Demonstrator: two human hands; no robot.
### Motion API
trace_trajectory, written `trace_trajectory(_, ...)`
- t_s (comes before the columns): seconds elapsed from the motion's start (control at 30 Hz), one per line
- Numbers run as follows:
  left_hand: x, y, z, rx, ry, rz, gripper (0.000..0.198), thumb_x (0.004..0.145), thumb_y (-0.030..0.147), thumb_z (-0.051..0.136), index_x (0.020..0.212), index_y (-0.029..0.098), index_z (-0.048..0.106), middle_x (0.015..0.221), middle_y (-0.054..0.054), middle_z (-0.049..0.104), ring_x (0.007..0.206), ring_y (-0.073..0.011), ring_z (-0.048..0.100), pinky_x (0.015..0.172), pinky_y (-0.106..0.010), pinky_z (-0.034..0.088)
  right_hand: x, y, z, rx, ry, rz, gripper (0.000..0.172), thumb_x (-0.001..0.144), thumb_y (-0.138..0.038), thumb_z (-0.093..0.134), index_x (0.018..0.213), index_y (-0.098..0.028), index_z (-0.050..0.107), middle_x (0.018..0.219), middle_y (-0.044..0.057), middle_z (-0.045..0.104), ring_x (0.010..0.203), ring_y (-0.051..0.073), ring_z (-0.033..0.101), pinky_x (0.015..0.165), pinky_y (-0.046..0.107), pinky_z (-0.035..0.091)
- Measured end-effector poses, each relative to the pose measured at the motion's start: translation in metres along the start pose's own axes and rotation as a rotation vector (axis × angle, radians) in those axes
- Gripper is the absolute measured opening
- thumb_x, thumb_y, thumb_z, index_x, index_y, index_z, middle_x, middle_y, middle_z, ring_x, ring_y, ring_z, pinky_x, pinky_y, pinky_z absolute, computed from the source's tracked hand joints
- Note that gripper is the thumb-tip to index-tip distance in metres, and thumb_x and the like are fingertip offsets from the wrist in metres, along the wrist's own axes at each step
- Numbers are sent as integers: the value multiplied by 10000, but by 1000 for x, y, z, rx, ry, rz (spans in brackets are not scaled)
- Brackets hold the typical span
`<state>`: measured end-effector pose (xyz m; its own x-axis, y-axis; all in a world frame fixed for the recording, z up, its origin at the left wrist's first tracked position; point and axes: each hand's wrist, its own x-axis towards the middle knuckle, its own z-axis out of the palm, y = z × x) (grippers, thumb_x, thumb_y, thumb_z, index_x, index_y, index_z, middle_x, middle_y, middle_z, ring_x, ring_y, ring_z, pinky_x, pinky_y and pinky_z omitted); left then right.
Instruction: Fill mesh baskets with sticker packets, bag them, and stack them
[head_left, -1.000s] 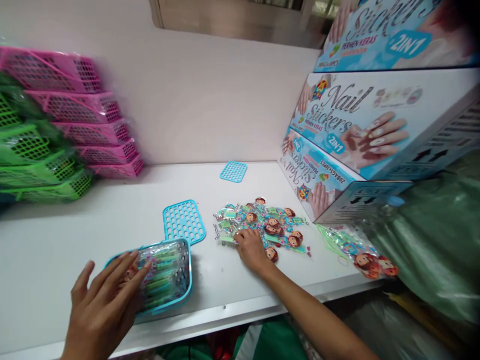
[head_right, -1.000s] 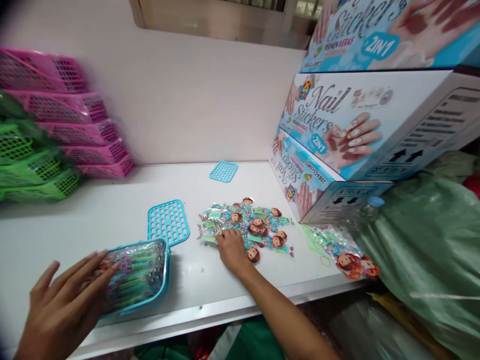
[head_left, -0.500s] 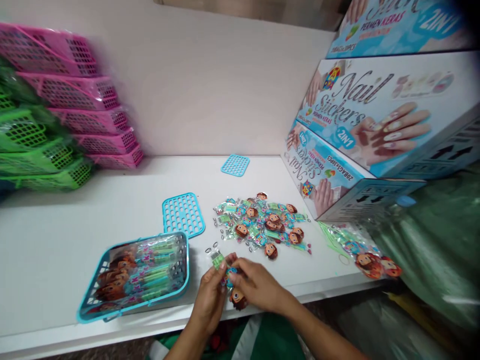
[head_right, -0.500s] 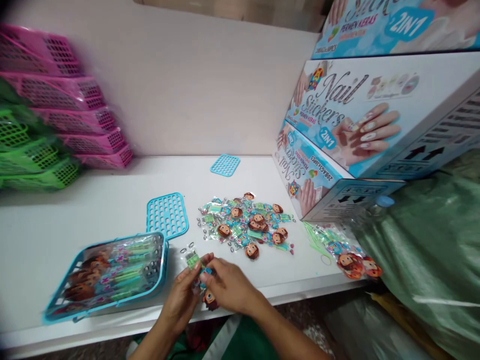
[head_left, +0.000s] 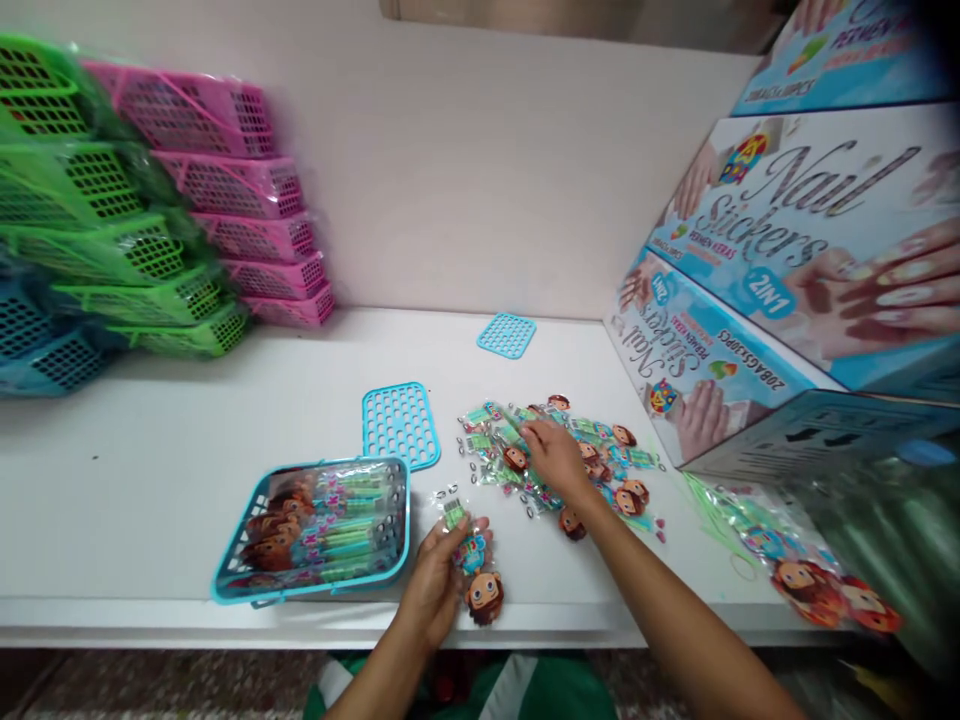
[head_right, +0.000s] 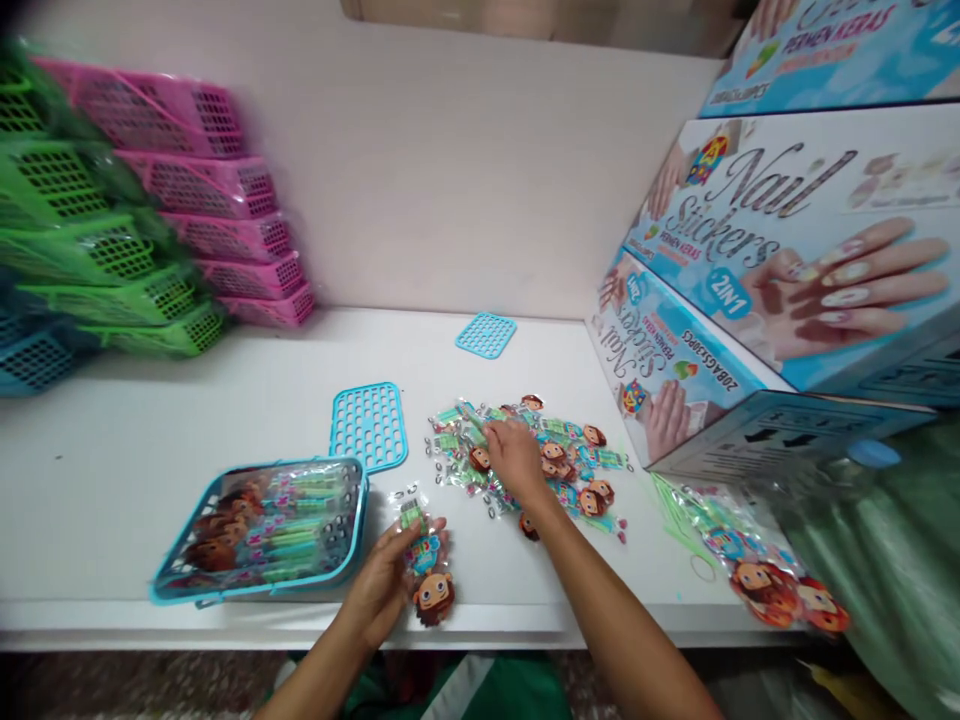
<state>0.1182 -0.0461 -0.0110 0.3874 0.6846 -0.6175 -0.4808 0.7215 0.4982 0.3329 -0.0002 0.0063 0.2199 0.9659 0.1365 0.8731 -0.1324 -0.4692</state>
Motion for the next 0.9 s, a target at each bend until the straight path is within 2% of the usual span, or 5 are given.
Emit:
trace_trajectory(0.17, 6, -7, 5, -119, -146, 52, 257, 752, 218, 723, 973, 150, 612, 904, -58, 727, 875, -204, 697, 791, -289, 552, -76, -38, 5, 495, -307, -1, 369, 930, -462, 397, 822, -191, 624, 697, -24, 630, 644, 134, 569, 570, 230, 417)
trace_trajectory(0.23, 8, -9, 4, -121, -106, 54, 289, 735, 144, 714, 1008, 146, 616, 849, -48, 731, 847, -211, 704, 792, -302, 555, -85, -40, 7, 465, -314, 4, 413, 930, -485, 388, 758, -194, 626, 650, -24, 615, 620, 136, 557, 565, 239, 399)
trace_trajectory(0.43, 7, -6, -5, -162, -31, -97, 172, 820, 128, 588, 976, 66, 623, 823, -120, 734, 850, -247, 708, 817, -361, 557, -25, 29, -3, -275, 42, 55, 397, 884, -375, 505, 1195, -139, 577, 1193, 166, 602, 1092, 301, 511, 871, 391, 379)
trace_trajectory(0.6, 4, -5, -8, -199, -20, -136, 150, 829, 128, 567, 955, 68, 622, 828, -123, 737, 867, -247, 707, 821, -360, 555, 4, 61, -9, -337, -14, 53, 248, 892, -268, 462, 941, -172, 685, 960, 123, 672, 954, 255, 562, 839, 365, 354)
trace_trajectory(0.9, 8, -4, -1, -149, -28, -113, 106, 845, 128, 551, 899, 80, 627, 830, -120, 736, 832, -231, 710, 793, -339, 560, -13, 69, -14, -178, -26, 137, 335, 849, -476, 511, 682, -198, 595, 634, -24, 619, 598, 122, 540, 557, 240, 332)
